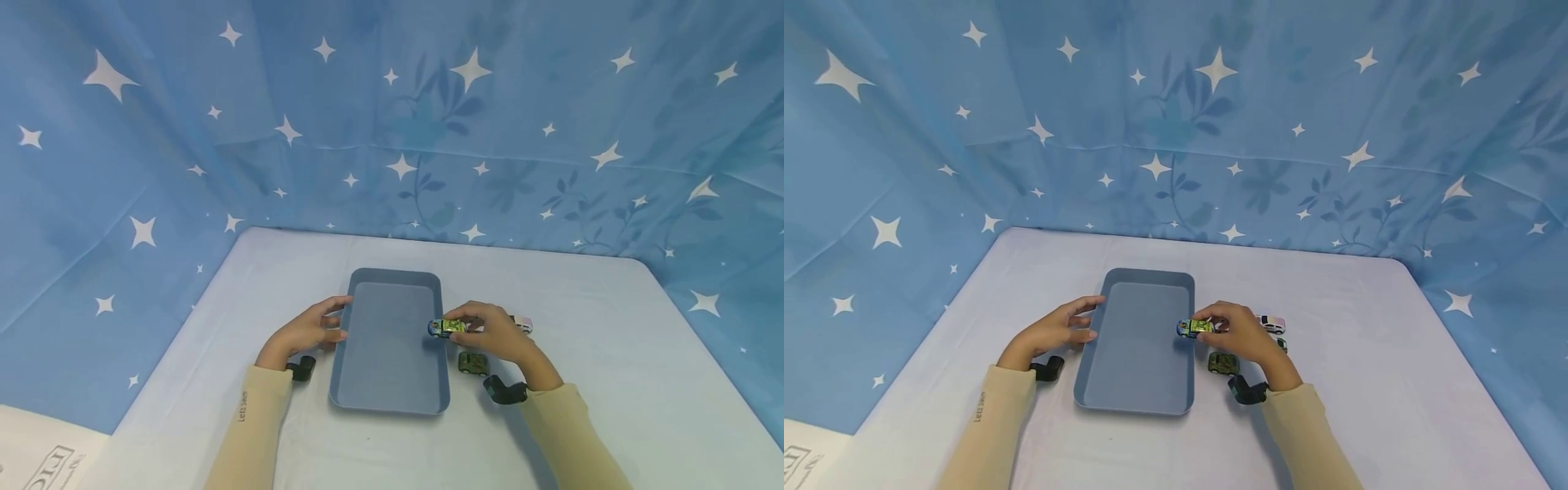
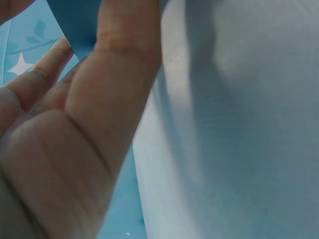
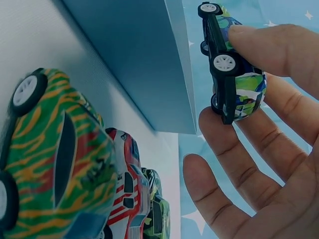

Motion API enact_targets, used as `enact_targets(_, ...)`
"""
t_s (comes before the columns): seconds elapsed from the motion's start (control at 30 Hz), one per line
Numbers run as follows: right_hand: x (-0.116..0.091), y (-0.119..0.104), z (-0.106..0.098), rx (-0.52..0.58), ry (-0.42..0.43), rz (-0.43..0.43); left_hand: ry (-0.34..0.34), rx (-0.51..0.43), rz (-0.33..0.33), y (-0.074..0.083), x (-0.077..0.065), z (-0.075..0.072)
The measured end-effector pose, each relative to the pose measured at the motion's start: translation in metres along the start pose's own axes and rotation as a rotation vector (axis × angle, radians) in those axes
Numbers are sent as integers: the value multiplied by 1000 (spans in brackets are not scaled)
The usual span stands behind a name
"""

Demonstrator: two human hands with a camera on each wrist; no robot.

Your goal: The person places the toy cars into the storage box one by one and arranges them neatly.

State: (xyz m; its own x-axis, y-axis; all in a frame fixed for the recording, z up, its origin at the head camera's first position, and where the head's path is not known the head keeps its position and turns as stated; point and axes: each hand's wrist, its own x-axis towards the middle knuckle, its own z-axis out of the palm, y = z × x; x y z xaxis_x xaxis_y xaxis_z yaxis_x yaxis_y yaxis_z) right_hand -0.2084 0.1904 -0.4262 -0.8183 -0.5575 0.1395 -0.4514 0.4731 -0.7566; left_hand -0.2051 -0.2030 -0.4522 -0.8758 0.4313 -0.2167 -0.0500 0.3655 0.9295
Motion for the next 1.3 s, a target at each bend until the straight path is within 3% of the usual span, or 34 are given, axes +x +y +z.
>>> enact_targets(0.53, 13, 0, 4, -61, -1, -21, 8, 3, 8, 0, 1, 0)
enact_targets(0.93, 21, 2, 10, -33, 3, 0, 9, -1, 10, -3, 1, 0)
enact_targets(1.3, 34, -2, 13, -54, 4, -31, 17, 9, 1, -3, 2, 0)
